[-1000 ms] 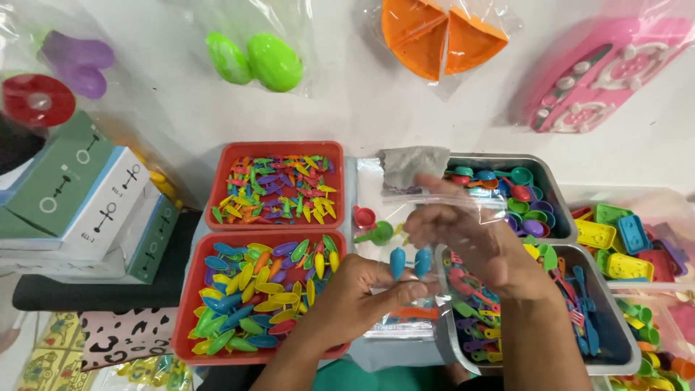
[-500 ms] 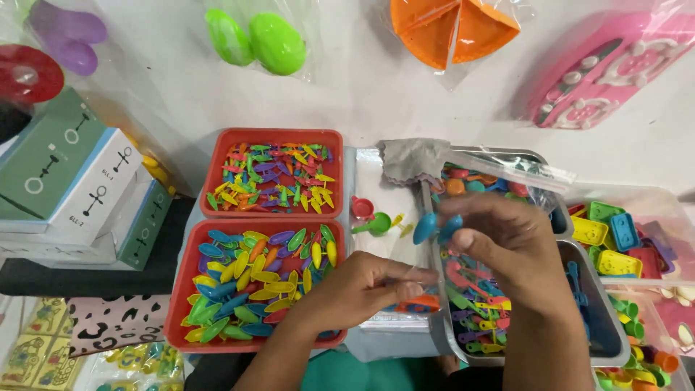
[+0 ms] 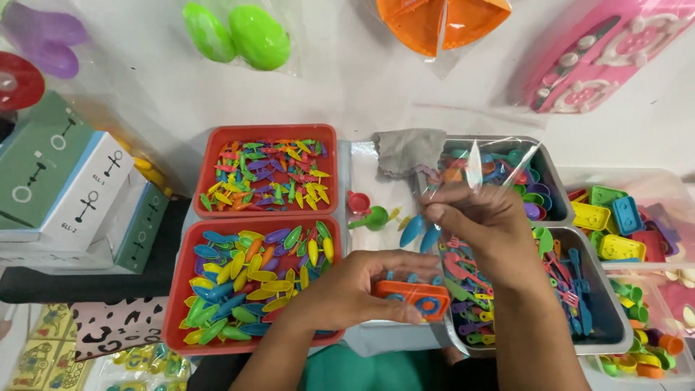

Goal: The person puts various small plastic toy items into clear plastic bags by hand and then wipes down a yellow toy component with a cloth.

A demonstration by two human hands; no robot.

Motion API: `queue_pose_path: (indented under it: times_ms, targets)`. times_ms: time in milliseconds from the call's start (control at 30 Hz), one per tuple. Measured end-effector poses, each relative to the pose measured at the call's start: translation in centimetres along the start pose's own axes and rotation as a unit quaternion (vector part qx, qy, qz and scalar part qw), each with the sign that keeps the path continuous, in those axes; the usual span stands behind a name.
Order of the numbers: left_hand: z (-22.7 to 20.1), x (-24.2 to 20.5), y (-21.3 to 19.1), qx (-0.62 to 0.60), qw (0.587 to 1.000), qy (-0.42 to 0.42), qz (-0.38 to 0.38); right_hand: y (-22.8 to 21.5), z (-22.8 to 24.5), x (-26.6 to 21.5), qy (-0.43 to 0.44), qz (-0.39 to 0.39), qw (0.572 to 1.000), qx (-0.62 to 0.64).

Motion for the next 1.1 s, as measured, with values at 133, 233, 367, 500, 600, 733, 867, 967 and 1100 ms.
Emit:
queue_pose_path:
  times_ms: [133,233,367,500,600,733,867,967,1100]
  targets:
    - [0.9,0.2,-0.2,0.007,1.000,-0.013,-0.012,-0.8,-0.2,0.1,0.021,-0.011,0.999,0.022]
    - [2.1,0.2,-0.9,0.035,0.993,-0.067,-0.094,-1.3,-0.9,0.0,0.094,0.110,0.989,-0.010]
    - [1.8,0.1,-1.4,0.041,0.990,-0.047,-0.124,-1.0,-1.3,0.0,0.079,0.117,0.990,-0.008]
    - [2.3,0.3,-1.5,0.056,0.990,-0.040,-0.123,-0.9,-1.9,0.0,0.109,0.155,0.981,-0.041]
    - [0.7,-0.3,-1.2,0.043,0.991,-0.020,-0.124,-0.7,-1.5,0.1,0.095,0.151,0.983,-0.032]
    - [0.3,-0.3,-1.3,0.027,0.989,-0.017,-0.143,-0.9,-1.6,0.2,0.065,0.131,0.989,0.013]
    - [0.7,-0.3,-1.4,0.081,0.988,-0.042,-0.125,-1.4,-2.4,0.3,0.094,0.119,0.988,0.013]
    - [1.6,-0.3,-1.5,0.064,0.990,-0.044,-0.115,-1.2,-3.0,0.3,0.117,0.114,0.986,0.033]
    - [1.3,-0.3,-1.3,0.036,0.993,-0.030,-0.111,-0.7,-2.3,0.2,0.123,0.140,0.982,0.029]
Point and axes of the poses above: each hand's wrist, its own x-axis towards the middle knuckle, its own y-axis out of the palm, z = x × y, the point moved 3 cm from there along x, towards the middle knuckle, and after that the axes turned 8 degrees about -y, right-handed, at the moved point
